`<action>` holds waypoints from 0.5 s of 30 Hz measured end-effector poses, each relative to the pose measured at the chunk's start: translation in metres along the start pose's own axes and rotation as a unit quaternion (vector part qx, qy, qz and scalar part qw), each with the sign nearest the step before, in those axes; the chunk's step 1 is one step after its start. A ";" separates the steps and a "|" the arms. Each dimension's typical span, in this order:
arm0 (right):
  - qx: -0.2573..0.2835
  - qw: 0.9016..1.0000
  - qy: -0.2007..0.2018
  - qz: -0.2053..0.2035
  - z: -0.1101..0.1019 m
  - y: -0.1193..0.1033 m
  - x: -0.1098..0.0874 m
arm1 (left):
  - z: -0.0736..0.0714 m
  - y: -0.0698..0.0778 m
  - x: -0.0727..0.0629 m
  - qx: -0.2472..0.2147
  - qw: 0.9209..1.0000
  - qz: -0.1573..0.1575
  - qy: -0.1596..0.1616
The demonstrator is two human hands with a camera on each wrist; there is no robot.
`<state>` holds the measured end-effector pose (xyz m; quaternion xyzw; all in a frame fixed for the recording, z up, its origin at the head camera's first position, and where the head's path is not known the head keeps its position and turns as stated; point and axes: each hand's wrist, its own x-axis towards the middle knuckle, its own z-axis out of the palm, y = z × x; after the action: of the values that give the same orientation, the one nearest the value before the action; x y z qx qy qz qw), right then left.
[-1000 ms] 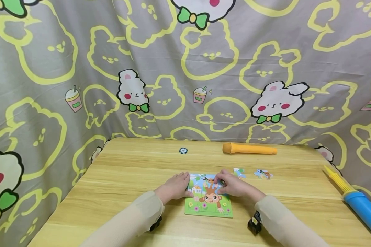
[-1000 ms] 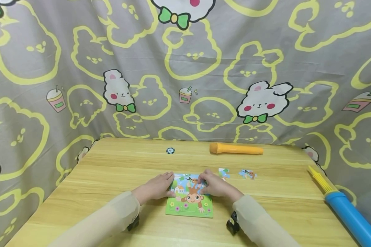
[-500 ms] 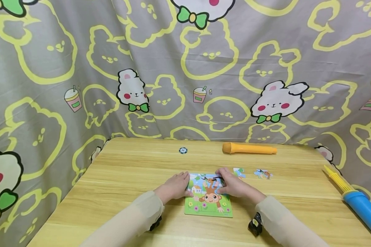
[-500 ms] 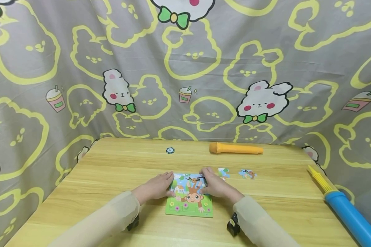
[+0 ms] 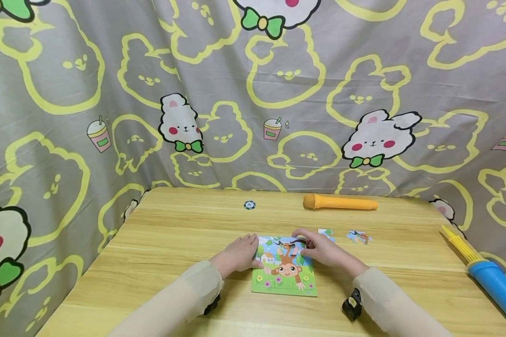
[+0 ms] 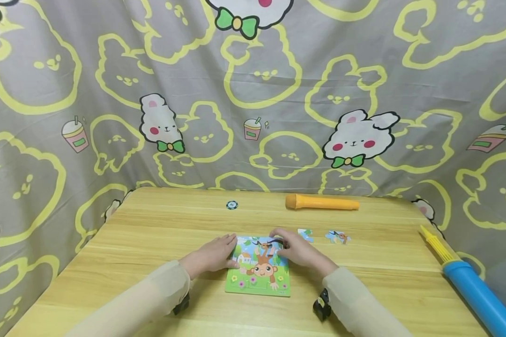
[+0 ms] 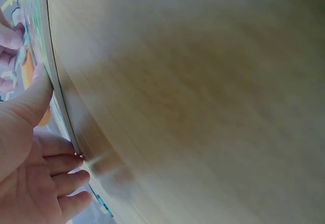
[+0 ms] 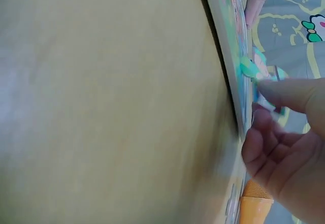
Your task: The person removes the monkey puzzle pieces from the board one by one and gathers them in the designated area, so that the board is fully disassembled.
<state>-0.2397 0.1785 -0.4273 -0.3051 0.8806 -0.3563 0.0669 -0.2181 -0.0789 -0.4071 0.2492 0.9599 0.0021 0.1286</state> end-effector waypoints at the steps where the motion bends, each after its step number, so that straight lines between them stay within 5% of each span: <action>1: 0.002 1.000 0.002 -0.002 0.000 0.000 0.000 | 0.000 0.000 0.000 0.000 1.000 0.000 0.001; 7: 0.047 0.998 0.031 0.025 -0.006 0.002 -0.004 | 0.001 0.000 0.001 0.002 1.000 0.001 0.003; 15: 0.136 0.984 0.107 0.049 -0.035 0.017 -0.020 | 0.002 0.000 0.002 0.010 1.000 0.004 0.005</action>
<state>-0.2437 0.2203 -0.4146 -0.2100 0.8401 -0.4992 0.0305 -0.2193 -0.0781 -0.4091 0.2542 0.9595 -0.0060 0.1216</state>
